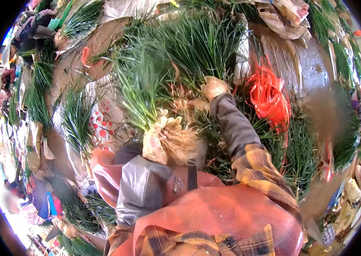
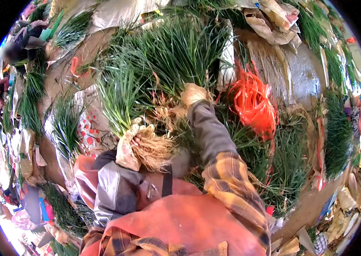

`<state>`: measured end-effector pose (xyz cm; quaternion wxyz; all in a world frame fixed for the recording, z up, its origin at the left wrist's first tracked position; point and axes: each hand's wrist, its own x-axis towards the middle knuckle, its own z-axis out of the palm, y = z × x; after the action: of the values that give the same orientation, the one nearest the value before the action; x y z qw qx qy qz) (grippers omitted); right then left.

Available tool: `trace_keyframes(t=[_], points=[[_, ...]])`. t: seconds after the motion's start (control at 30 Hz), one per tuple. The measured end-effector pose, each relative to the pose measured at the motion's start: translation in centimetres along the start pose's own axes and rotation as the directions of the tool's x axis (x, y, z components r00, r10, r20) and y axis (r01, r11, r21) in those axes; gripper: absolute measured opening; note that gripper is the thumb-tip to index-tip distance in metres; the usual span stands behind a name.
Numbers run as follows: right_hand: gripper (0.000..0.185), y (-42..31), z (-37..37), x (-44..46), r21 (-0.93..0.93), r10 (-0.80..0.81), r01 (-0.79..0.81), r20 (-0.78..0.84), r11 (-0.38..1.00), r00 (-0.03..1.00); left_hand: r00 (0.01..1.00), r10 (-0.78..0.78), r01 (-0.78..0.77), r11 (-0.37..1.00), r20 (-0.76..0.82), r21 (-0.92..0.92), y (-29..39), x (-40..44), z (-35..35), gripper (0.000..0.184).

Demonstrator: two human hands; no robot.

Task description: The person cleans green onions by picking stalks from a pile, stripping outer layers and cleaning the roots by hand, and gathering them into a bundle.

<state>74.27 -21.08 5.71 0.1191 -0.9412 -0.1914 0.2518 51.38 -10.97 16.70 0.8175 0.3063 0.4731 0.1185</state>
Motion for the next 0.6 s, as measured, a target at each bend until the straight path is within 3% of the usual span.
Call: trace_keyframes(t=[0.03,0.1,0.13,0.17,0.2,0.23,0.27,0.3,0.33,0.4,0.43,0.47,0.5,0.57,0.6], points=[[0.021,-0.2,-0.2,0.2,0.237,0.045,-0.022,-0.093,0.971,0.995,0.999,0.053,-0.053,0.988,0.010,0.148,-0.1,1.1,-1.3,0.015],[0.017,0.8,-0.4,0.2,0.624,0.035,0.160,-0.288,0.765,0.957,0.998,0.057,-0.054,0.996,-0.035,0.072,-0.5,1.0,-1.2,0.013],[0.018,0.7,-1.3,-0.5,0.940,0.084,-0.014,-0.015,0.340,0.996,0.999,0.029,-0.027,0.999,-0.042,0.046,-0.7,1.5,-1.2,0.012],[0.018,4.5,2.9,3.0,0.858,-0.014,0.086,-0.091,0.507,0.996,0.999,-0.010,0.011,0.999,-0.047,0.030,-1.2,1.9,-1.3,0.012],[0.015,5.2,2.7,2.1,0.981,-0.163,-0.192,0.191,0.013,0.968,0.998,-0.013,0.009,0.999,-0.068,-0.051,-2.2,2.2,-1.3,0.010],[0.013,4.8,1.3,1.2,0.766,-0.426,-0.491,0.313,-0.415,0.849,0.997,-0.070,0.070,0.997,-0.016,-0.030,-1.7,2.0,-1.1,0.010],[0.016,4.0,0.8,-0.8,0.943,-0.415,-0.165,0.032,-0.289,0.909,0.995,-0.097,0.097,0.995,0.013,-0.005,-1.9,2.7,-1.3,0.011],[0.020,1.2,-2.8,-4.9,0.943,-0.380,-0.231,0.128,-0.240,0.916,0.990,-0.138,0.137,0.990,0.025,0.024,-2.4,2.7,-1.9,0.013],[0.023,0.8,-1.6,-5.7,0.892,-0.481,-0.338,0.165,-0.299,0.861,0.997,-0.068,0.068,0.998,0.042,0.015,-1.1,0.7,0.0,0.014],[0.026,-0.9,0.1,-7.2,0.972,-0.581,-0.120,-0.020,-0.202,0.814,0.993,-0.117,0.113,0.988,0.033,0.106,-1.1,0.6,0.5,0.014],[0.026,-2.6,0.5,-9.2,0.975,-0.608,0.215,-0.205,-0.057,0.767,0.988,-0.153,0.149,0.976,0.013,0.157,-1.0,0.3,0.9,0.015],[0.024,-3.2,1.7,-10.4,0.927,-0.582,0.362,-0.238,0.103,0.777,0.985,-0.171,0.167,0.975,0.014,0.146,-1.0,-0.2,1.4,0.013],[0.024,-3.9,2.9,-11.5,0.835,-0.555,0.479,-0.272,0.270,0.786,0.983,-0.145,0.125,0.977,0.110,0.170,-1.9,0.4,-0.1,0.010],[0.021,-5.0,3.7,-11.5,0.857,-0.353,0.326,-0.185,0.399,0.917,0.967,-0.242,0.235,0.968,0.077,0.093,-1.9,0.8,-0.9,0.020],[0.022,-4.5,5.8,-10.0,0.993,-0.113,-0.013,-0.001,-0.118,0.994,0.964,-0.220,0.202,0.971,0.152,0.124,-1.2,0.1,-0.9,0.022]])
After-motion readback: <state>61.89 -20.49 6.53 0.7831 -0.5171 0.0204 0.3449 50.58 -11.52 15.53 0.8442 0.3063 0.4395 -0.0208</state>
